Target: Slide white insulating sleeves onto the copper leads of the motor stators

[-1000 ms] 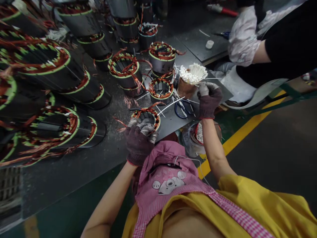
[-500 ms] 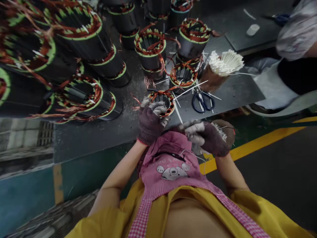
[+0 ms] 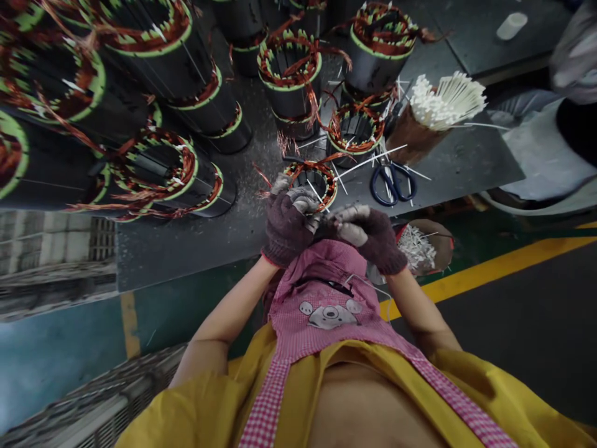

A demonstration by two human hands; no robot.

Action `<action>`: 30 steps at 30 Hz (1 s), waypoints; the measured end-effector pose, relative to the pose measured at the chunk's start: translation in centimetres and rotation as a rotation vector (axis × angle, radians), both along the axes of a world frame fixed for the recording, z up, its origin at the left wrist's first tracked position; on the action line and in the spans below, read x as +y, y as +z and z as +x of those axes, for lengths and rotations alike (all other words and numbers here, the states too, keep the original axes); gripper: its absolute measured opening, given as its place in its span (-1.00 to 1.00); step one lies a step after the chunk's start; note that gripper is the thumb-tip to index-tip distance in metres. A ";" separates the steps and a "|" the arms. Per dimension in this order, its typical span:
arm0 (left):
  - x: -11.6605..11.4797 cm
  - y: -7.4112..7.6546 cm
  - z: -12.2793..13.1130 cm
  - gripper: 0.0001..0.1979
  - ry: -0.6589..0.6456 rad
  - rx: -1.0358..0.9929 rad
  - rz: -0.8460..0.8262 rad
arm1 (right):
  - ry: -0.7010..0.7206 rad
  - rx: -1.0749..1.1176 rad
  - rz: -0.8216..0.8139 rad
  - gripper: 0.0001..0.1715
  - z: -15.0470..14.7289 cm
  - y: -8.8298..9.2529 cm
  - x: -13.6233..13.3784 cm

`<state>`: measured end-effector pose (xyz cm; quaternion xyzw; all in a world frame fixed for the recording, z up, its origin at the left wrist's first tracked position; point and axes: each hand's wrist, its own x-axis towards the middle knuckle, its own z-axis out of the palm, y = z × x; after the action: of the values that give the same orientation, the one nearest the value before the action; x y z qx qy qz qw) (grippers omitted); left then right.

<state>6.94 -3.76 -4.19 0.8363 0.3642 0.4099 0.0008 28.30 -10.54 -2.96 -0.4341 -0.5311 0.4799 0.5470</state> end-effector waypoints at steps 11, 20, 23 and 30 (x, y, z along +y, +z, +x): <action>-0.6 0.4 2.2 -0.75 0.075 -0.219 -0.062 | -0.098 -0.162 0.077 -0.78 -0.2 -0.5 1.4; 0.1 0.2 2.5 -0.90 0.028 -0.272 -0.073 | -0.092 -0.205 0.182 -0.80 -0.4 -0.1 2.1; 0.0 0.2 2.3 -0.85 0.012 -0.243 -0.114 | -0.107 -0.287 0.119 -0.75 -0.6 -0.1 2.3; 0.1 0.2 2.0 -0.98 -0.031 -0.282 -0.155 | -0.105 -0.349 0.063 -0.75 -0.3 0.3 2.6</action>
<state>8.93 -3.63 -4.00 0.7732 0.3782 0.4940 0.1229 27.97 -7.99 -2.71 -0.5206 -0.6093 0.3513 0.4841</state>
